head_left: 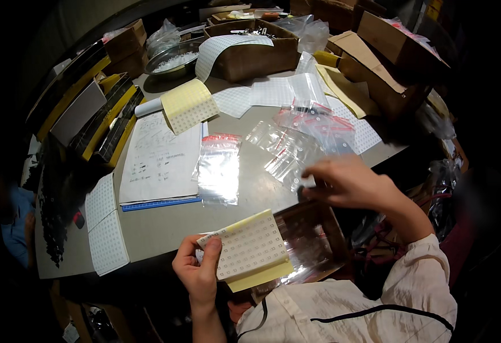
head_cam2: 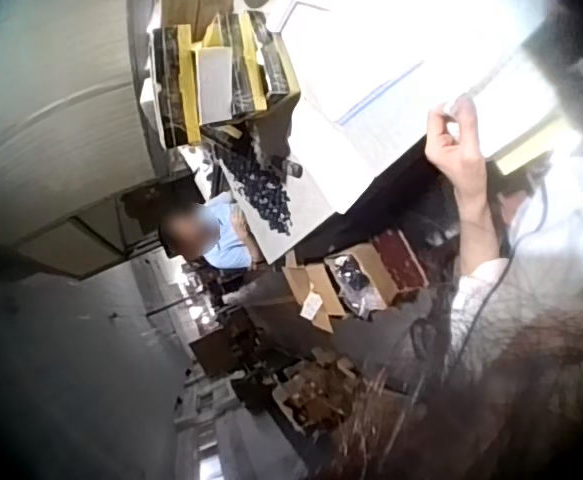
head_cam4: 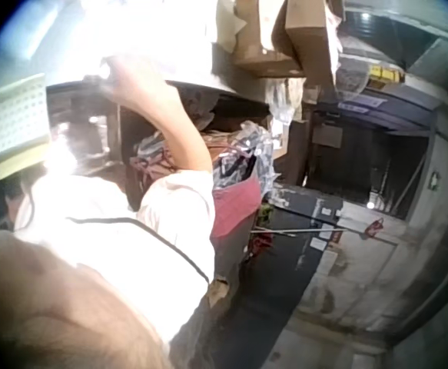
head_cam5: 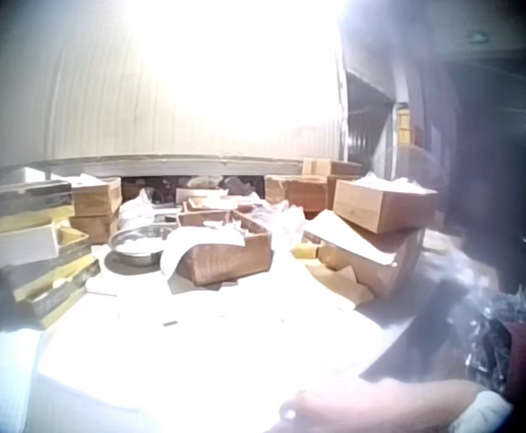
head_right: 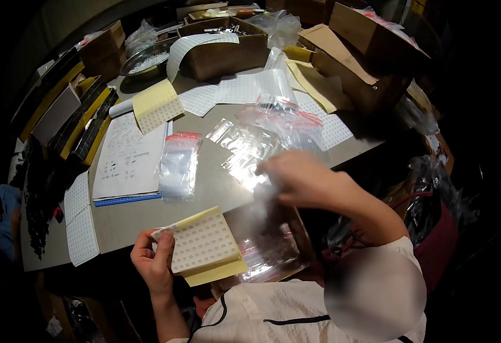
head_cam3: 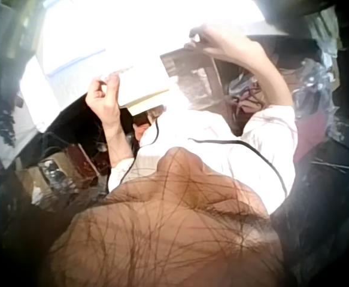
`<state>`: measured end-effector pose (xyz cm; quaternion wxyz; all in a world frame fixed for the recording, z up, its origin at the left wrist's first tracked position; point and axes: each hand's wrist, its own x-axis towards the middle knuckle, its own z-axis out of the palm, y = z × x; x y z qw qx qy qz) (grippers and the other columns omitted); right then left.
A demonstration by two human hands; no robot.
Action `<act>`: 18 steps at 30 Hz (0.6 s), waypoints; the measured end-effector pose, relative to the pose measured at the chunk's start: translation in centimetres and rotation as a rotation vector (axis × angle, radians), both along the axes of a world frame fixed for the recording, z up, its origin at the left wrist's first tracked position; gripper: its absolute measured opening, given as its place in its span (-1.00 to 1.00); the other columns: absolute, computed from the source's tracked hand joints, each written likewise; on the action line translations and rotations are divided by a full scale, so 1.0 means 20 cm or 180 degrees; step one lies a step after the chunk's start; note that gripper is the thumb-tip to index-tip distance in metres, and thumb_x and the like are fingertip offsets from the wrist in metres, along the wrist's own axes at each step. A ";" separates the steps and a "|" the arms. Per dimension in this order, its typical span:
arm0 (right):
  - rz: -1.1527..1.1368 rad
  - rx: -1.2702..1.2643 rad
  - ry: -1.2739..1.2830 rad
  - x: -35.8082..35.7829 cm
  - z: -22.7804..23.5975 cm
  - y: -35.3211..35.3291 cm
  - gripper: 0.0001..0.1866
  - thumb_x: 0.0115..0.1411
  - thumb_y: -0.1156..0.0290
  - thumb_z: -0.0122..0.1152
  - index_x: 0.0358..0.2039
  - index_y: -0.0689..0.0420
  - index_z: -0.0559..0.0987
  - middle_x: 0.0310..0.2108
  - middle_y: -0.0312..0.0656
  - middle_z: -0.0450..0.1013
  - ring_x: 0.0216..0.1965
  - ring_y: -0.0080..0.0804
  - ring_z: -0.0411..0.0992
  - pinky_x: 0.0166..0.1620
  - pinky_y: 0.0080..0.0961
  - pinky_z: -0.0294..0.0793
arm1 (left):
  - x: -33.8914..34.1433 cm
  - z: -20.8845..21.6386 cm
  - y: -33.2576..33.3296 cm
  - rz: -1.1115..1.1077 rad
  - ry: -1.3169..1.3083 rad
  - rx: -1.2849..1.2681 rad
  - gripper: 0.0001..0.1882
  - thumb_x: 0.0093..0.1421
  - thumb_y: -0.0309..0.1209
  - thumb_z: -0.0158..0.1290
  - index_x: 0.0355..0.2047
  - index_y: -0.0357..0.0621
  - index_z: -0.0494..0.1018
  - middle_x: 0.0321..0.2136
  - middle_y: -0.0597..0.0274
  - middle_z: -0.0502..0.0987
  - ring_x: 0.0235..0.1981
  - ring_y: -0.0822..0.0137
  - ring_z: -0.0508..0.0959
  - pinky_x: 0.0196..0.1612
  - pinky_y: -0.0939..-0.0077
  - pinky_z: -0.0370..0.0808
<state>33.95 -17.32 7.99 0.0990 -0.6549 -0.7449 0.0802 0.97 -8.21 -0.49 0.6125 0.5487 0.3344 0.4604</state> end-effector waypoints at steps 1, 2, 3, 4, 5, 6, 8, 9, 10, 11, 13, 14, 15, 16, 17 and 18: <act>-0.0066 0.0277 0.0139 0.03 0.00 0.03 -0.77 0.31 0.28 0.31 -0.16 0.17 0.59 -0.36 -0.02 0.57 -0.32 -0.02 0.56 -0.25 -0.19 0.51 | 0.01 0.00 0.00 -0.0042 0.0016 0.0027 -0.85 0.32 -0.49 0.26 -0.24 -0.36 0.58 -0.39 0.31 0.60 -0.36 0.59 0.49 -0.26 0.69 0.43; -0.0039 0.0103 0.0293 0.06 -0.01 0.06 -0.78 0.30 0.33 0.30 -0.14 0.18 0.58 -0.31 -0.02 0.56 -0.29 -0.03 0.55 -0.22 -0.19 0.51 | 0.01 0.01 -0.01 -0.0092 0.0042 0.0020 -0.85 0.32 -0.49 0.25 -0.23 -0.36 0.58 -0.38 0.31 0.61 -0.35 0.58 0.50 -0.25 0.68 0.44; -0.0010 -0.0071 0.0446 0.10 -0.02 0.09 -0.79 0.29 0.37 0.29 -0.12 0.19 0.56 -0.27 -0.02 0.54 -0.26 -0.04 0.54 -0.19 -0.19 0.51 | 0.02 0.01 -0.01 -0.0139 0.0067 0.0012 -0.85 0.32 -0.49 0.25 -0.22 -0.36 0.58 -0.38 0.31 0.61 -0.34 0.58 0.50 -0.23 0.68 0.44; 0.0020 -0.0248 0.0586 0.12 -0.03 0.11 -0.78 0.28 0.41 0.28 -0.10 0.19 0.55 -0.22 -0.01 0.53 -0.23 -0.05 0.53 -0.16 -0.20 0.51 | 0.02 0.01 -0.01 -0.0184 0.0081 0.0003 -0.85 0.33 -0.49 0.25 -0.21 -0.37 0.58 -0.37 0.30 0.62 -0.33 0.57 0.51 -0.22 0.67 0.45; 0.0123 -0.0070 0.0565 0.13 -0.06 0.14 -0.82 0.28 0.44 0.26 -0.15 0.21 0.53 -0.24 0.00 0.54 -0.24 0.02 0.53 -0.15 -0.15 0.51 | 0.02 0.01 -0.01 -0.0237 0.0147 0.0061 -0.84 0.33 -0.49 0.24 -0.18 -0.37 0.58 -0.35 0.29 0.63 -0.31 0.57 0.52 -0.20 0.65 0.47; 0.0026 -0.0035 0.0450 0.13 -0.07 0.14 -0.83 0.27 0.44 0.26 -0.18 0.21 0.52 -0.23 0.00 0.54 -0.22 0.03 0.53 -0.15 -0.14 0.51 | 0.03 0.01 -0.01 -0.0267 0.0171 0.0108 -0.84 0.34 -0.49 0.24 -0.17 -0.37 0.58 -0.35 0.30 0.61 -0.33 0.58 0.51 -0.24 0.68 0.45; -0.0142 0.0007 0.0246 0.10 -0.10 0.16 -0.84 0.25 0.45 0.27 -0.22 0.22 0.50 -0.21 0.01 0.54 -0.20 0.06 0.53 -0.15 -0.11 0.51 | 0.05 0.01 -0.02 -0.0300 0.0247 0.0174 -0.83 0.35 -0.48 0.23 -0.16 -0.36 0.56 -0.37 0.32 0.57 -0.38 0.62 0.48 -0.32 0.73 0.41; -0.0164 0.0103 0.0104 0.09 -0.10 0.16 -0.83 0.24 0.45 0.28 -0.23 0.22 0.49 -0.23 0.02 0.54 -0.21 0.08 0.53 -0.15 -0.09 0.51 | 0.05 0.02 -0.02 -0.0370 0.0314 0.0236 -0.82 0.37 -0.47 0.20 -0.12 -0.36 0.56 -0.35 0.31 0.58 -0.36 0.62 0.49 -0.30 0.72 0.42; -0.0196 0.0205 -0.0035 0.08 -0.11 0.16 -0.83 0.23 0.45 0.28 -0.24 0.22 0.49 -0.25 0.04 0.54 -0.21 0.10 0.53 -0.16 -0.08 0.50 | 0.05 0.01 -0.03 -0.0368 0.0327 0.0255 -0.82 0.38 -0.46 0.19 -0.12 -0.36 0.56 -0.34 0.30 0.59 -0.36 0.62 0.49 -0.30 0.72 0.43; -0.0232 0.0308 -0.0174 0.07 -0.11 0.16 -0.82 0.23 0.46 0.29 -0.25 0.22 0.48 -0.27 0.05 0.55 -0.21 0.12 0.53 -0.16 -0.07 0.50 | 0.05 0.01 -0.03 -0.0370 0.0338 0.0276 -0.82 0.39 -0.46 0.19 -0.12 -0.36 0.56 -0.34 0.30 0.59 -0.36 0.62 0.50 -0.30 0.72 0.43; -0.0581 -0.0042 -0.0149 0.08 -0.08 0.18 -0.76 0.22 0.36 0.34 -0.27 0.23 0.48 -0.34 0.06 0.54 -0.24 0.15 0.53 -0.17 -0.05 0.49 | 0.05 0.01 -0.03 -0.0331 0.0337 0.0250 -0.81 0.40 -0.44 0.17 -0.12 -0.37 0.55 -0.33 0.30 0.59 -0.35 0.62 0.50 -0.29 0.72 0.43; -0.0761 -0.0219 -0.0135 0.09 -0.06 0.18 -0.72 0.22 0.32 0.37 -0.28 0.24 0.49 -0.37 0.06 0.53 -0.26 0.16 0.53 -0.18 -0.05 0.49 | 0.05 0.02 -0.03 -0.0287 0.0324 0.0203 -0.81 0.41 -0.44 0.16 -0.11 -0.37 0.55 -0.34 0.30 0.60 -0.35 0.62 0.50 -0.28 0.72 0.44; -0.0751 -0.0318 -0.0145 0.12 -0.06 0.19 -0.66 0.21 0.24 0.40 -0.29 0.24 0.49 -0.40 0.06 0.53 -0.27 0.17 0.53 -0.19 -0.05 0.48 | 0.05 0.03 -0.04 -0.0244 0.0311 0.0156 -0.80 0.42 -0.43 0.16 -0.11 -0.37 0.55 -0.34 0.30 0.60 -0.34 0.62 0.51 -0.27 0.72 0.44; -0.0735 -0.0408 -0.0163 0.17 -0.04 0.18 -0.60 0.20 0.17 0.43 -0.30 0.25 0.49 -0.42 0.07 0.52 -0.29 0.18 0.52 -0.20 -0.05 0.48 | 0.04 0.03 -0.04 -0.0258 0.0275 0.0124 -0.80 0.41 -0.44 0.16 -0.11 -0.37 0.56 -0.34 0.30 0.60 -0.34 0.62 0.51 -0.26 0.72 0.44; -0.0718 -0.0498 -0.0182 0.19 -0.03 0.17 -0.54 0.18 0.09 0.45 -0.31 0.25 0.50 -0.45 0.07 0.51 -0.31 0.18 0.52 -0.21 -0.05 0.48 | 0.03 0.04 -0.03 -0.0270 0.0238 0.0091 -0.81 0.41 -0.44 0.16 -0.10 -0.37 0.56 -0.35 0.31 0.60 -0.34 0.62 0.51 -0.26 0.72 0.44; -0.0625 -0.0652 -0.0128 0.18 -0.02 0.15 -0.49 0.16 0.03 0.46 -0.32 0.26 0.50 -0.45 0.07 0.51 -0.32 0.18 0.52 -0.22 -0.06 0.47 | 0.03 0.04 -0.03 -0.0281 0.0201 0.0059 -0.81 0.41 -0.45 0.17 -0.10 -0.38 0.56 -0.35 0.31 0.61 -0.33 0.62 0.51 -0.25 0.73 0.44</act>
